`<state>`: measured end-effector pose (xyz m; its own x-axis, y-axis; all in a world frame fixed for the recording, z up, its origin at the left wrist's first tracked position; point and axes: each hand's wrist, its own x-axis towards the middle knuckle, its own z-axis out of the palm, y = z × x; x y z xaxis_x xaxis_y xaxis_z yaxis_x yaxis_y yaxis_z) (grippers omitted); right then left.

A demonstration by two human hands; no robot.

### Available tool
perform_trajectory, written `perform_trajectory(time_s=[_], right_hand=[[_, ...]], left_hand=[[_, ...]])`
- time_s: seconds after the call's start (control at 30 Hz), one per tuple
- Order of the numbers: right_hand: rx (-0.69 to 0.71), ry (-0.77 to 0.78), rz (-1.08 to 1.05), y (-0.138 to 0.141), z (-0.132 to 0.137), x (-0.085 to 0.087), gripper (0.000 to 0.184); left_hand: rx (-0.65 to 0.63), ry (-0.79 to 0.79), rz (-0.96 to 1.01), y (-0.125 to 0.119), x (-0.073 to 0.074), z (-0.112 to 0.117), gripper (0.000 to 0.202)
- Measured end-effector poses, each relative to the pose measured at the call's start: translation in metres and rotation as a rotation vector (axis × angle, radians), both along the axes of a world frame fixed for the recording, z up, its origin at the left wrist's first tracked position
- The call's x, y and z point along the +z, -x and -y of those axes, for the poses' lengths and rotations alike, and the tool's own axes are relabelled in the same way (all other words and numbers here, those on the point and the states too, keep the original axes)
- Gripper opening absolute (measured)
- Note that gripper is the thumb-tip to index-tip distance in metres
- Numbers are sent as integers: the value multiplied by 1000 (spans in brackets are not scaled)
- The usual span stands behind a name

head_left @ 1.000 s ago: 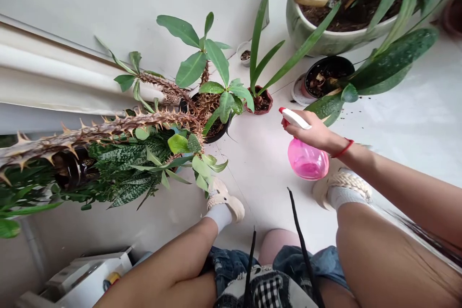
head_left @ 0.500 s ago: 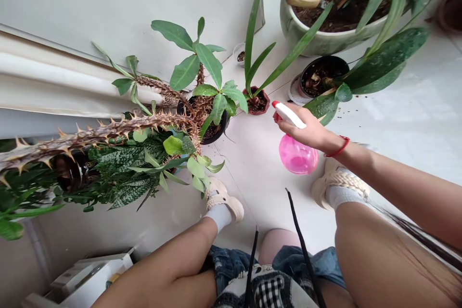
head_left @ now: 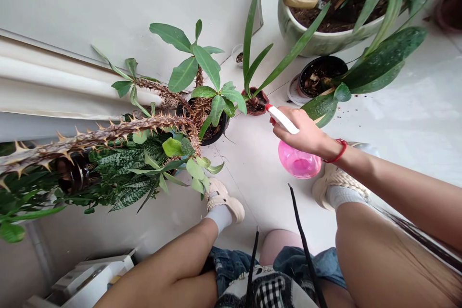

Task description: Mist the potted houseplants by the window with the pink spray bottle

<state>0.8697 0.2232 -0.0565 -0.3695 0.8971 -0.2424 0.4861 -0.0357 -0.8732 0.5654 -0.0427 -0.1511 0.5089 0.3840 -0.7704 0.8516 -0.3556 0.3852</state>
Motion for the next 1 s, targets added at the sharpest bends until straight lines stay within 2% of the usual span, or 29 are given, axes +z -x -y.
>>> perform_trajectory(time_s=[0.23, 0.37, 0.6, 0.77, 0.93, 1.0], right_hand=[[20, -19, 83, 12, 5, 12, 16], [51, -50, 67, 16, 7, 17, 15], [107, -90, 98, 22, 11, 26, 18], [107, -102, 138, 24, 19, 33, 21], [120, -75, 163, 24, 21, 33, 22], [116, -67, 162, 23, 20, 34, 22]], left_hand=[[39, -103, -163, 1, -2, -1, 88], [28, -27, -131, 9, -9, 5, 88], [138, 51, -201, 15, -20, 16, 85], [132, 151, -200, 3, -14, 9, 78], [86, 53, -395, -10, -1, -3, 74], [72, 14, -413, -13, 7, -10, 74]])
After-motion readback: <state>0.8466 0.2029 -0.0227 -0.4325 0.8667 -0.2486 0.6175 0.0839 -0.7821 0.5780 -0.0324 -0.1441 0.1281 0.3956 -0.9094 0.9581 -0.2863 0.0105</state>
